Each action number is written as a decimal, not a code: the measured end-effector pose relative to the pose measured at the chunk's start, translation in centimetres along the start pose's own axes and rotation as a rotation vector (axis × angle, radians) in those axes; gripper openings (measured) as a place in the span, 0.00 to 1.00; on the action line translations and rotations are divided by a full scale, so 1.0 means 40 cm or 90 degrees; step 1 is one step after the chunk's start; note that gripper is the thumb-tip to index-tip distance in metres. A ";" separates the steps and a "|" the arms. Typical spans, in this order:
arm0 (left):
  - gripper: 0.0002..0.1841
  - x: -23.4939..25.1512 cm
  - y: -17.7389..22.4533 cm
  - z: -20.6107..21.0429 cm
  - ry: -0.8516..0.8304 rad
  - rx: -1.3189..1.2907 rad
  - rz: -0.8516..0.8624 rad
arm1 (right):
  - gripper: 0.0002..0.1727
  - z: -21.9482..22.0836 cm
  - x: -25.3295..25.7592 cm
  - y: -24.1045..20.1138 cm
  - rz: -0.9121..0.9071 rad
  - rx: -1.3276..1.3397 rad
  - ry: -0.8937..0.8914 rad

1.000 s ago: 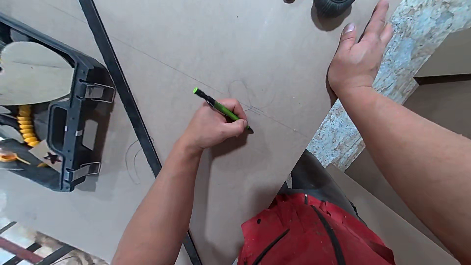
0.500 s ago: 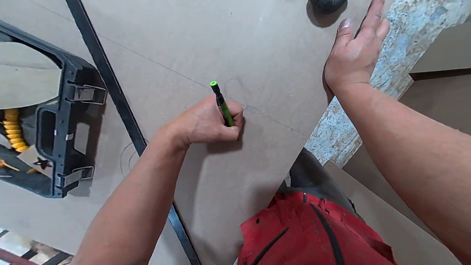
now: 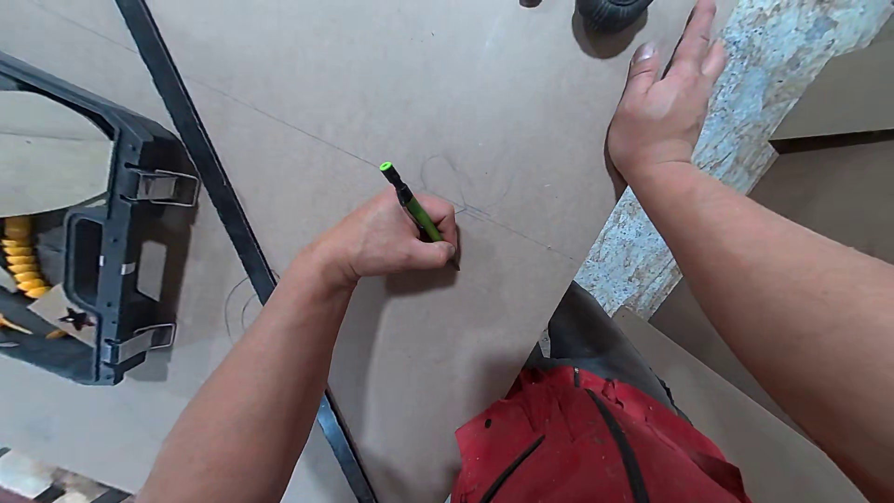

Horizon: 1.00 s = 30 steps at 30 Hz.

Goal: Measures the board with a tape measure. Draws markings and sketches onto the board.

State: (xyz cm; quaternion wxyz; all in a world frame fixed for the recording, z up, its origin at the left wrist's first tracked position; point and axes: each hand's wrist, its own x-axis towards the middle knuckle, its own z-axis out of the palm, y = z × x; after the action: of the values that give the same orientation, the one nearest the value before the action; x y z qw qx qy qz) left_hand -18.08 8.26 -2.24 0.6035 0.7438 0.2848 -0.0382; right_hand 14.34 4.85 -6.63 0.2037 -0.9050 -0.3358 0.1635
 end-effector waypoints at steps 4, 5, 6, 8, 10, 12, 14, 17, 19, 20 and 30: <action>0.04 -0.002 0.002 0.008 0.011 0.004 -0.007 | 0.40 0.001 0.000 0.001 -0.005 -0.002 0.001; 0.04 -0.002 0.000 0.009 0.015 0.006 -0.007 | 0.40 0.001 -0.001 0.002 -0.007 0.000 0.001; 0.04 -0.003 -0.002 0.009 0.020 0.007 -0.007 | 0.40 0.000 -0.001 0.001 -0.007 -0.001 0.000; 0.04 -0.007 -0.011 0.013 0.049 0.001 0.002 | 0.40 0.000 -0.002 0.001 -0.005 -0.006 -0.002; 0.04 -0.010 -0.017 0.022 0.090 -0.013 0.011 | 0.40 0.002 -0.002 0.001 -0.005 -0.007 0.007; 0.04 -0.013 -0.018 0.029 0.113 -0.022 0.011 | 0.40 0.005 -0.001 0.002 -0.007 -0.006 0.011; 0.04 -0.014 -0.019 0.031 0.112 -0.026 0.013 | 0.40 0.007 0.000 0.005 -0.008 -0.006 0.012; 0.03 -0.015 -0.021 0.040 0.143 -0.043 0.012 | 0.40 0.008 0.002 0.008 -0.013 -0.008 0.013; 0.04 -0.017 -0.025 0.053 0.202 -0.087 0.019 | 0.40 0.009 0.004 0.007 -0.014 -0.008 0.015; 0.05 -0.018 -0.028 0.063 0.240 -0.116 0.029 | 0.40 0.010 0.004 0.008 -0.014 -0.010 0.015; 0.03 -0.022 -0.011 0.198 0.574 -0.175 0.007 | 0.40 0.001 0.000 0.005 -0.007 0.005 0.004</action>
State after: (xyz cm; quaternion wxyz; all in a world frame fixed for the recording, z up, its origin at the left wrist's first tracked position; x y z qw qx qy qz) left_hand -16.76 0.71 -4.39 0.5127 0.6011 0.5169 0.3295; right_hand 14.42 4.73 -6.77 0.2094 -0.9029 -0.3392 0.1610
